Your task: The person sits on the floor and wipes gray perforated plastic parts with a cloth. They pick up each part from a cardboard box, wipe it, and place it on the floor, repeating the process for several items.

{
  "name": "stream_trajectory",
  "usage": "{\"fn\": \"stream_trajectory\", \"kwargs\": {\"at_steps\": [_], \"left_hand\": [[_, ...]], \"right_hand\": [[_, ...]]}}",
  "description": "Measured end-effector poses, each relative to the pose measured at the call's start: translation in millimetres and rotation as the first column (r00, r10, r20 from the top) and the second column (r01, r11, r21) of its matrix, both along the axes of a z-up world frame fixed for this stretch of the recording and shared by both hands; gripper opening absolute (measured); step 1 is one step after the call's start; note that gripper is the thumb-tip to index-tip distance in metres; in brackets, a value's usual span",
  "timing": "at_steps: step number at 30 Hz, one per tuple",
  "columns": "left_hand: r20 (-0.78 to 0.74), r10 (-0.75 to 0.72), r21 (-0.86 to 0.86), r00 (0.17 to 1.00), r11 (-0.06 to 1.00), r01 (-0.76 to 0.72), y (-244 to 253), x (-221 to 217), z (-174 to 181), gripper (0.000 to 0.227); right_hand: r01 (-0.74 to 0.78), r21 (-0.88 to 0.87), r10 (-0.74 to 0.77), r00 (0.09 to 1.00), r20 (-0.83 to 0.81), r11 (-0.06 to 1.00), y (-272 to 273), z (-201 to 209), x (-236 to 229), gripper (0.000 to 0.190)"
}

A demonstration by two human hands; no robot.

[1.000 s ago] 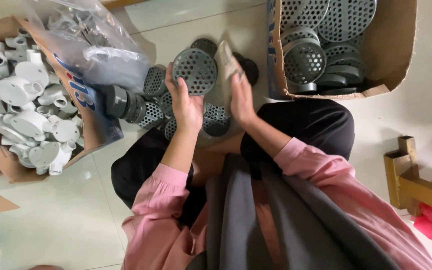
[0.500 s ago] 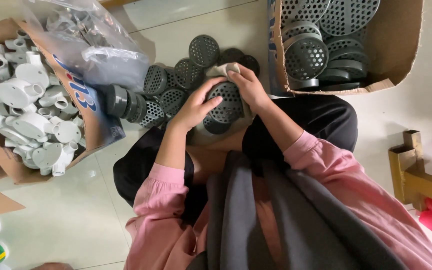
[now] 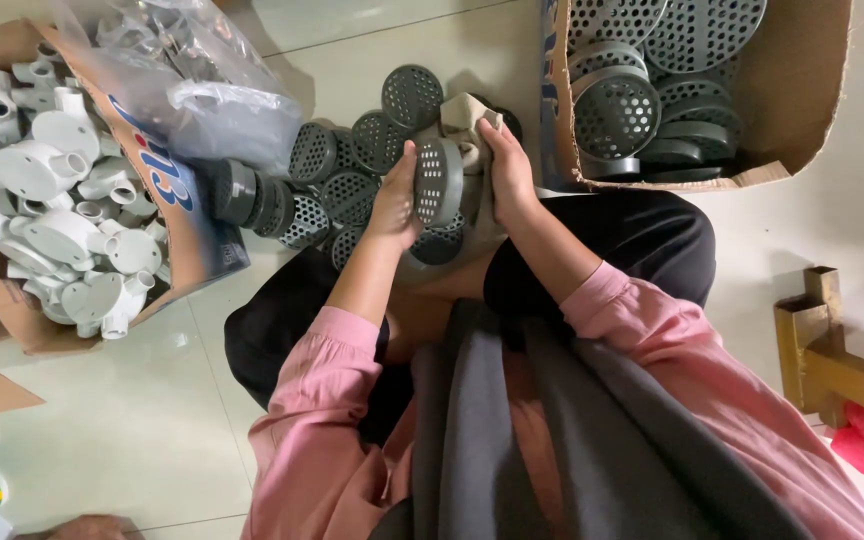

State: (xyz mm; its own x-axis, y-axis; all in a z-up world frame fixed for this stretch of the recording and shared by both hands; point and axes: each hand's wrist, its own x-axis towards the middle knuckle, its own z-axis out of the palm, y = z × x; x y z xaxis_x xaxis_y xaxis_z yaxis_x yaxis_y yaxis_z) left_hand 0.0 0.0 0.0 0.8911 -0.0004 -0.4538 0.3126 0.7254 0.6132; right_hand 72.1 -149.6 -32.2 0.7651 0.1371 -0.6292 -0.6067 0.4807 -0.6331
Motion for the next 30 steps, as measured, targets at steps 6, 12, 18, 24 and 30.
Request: {"fn": "stream_trajectory", "kwargs": {"at_steps": [6, 12, 18, 24, 30], "left_hand": [[-0.173, 0.141, 0.198, 0.975, 0.975, -0.105, -4.7, -2.9, 3.2, 0.063], [-0.235, 0.082, 0.298, 0.969, 0.954, -0.008, -3.3, 2.1, 8.8, 0.069], [-0.292, 0.05, 0.385, 0.955, 0.92, 0.069, 0.9, 9.0, 14.3, 0.076], [-0.374, 0.006, 0.459, 0.927, 0.87, 0.179, 7.9, 13.4, 17.0, 0.085], [-0.275, 0.021, 0.741, 0.961, 0.642, 0.198, 79.0, 5.1, -129.0, 0.076]], "right_hand": [[-0.257, -0.541, 0.581, 0.556, 0.595, 0.8, 25.2, 33.9, -61.3, 0.052], [0.138, -0.829, 0.811, 0.173, 0.559, 0.542, 33.4, 61.2, -55.0, 0.063], [0.121, -0.919, 0.888, 0.236, 0.394, 0.376, 22.9, 49.4, -46.4, 0.05], [-0.388, -0.84, 0.925, 0.169, 0.34, 0.379, -9.0, 34.1, -9.9, 0.019], [-0.371, -0.928, 0.964, 0.259, -0.064, 0.039, -60.6, 19.7, 21.4, 0.031]]}}
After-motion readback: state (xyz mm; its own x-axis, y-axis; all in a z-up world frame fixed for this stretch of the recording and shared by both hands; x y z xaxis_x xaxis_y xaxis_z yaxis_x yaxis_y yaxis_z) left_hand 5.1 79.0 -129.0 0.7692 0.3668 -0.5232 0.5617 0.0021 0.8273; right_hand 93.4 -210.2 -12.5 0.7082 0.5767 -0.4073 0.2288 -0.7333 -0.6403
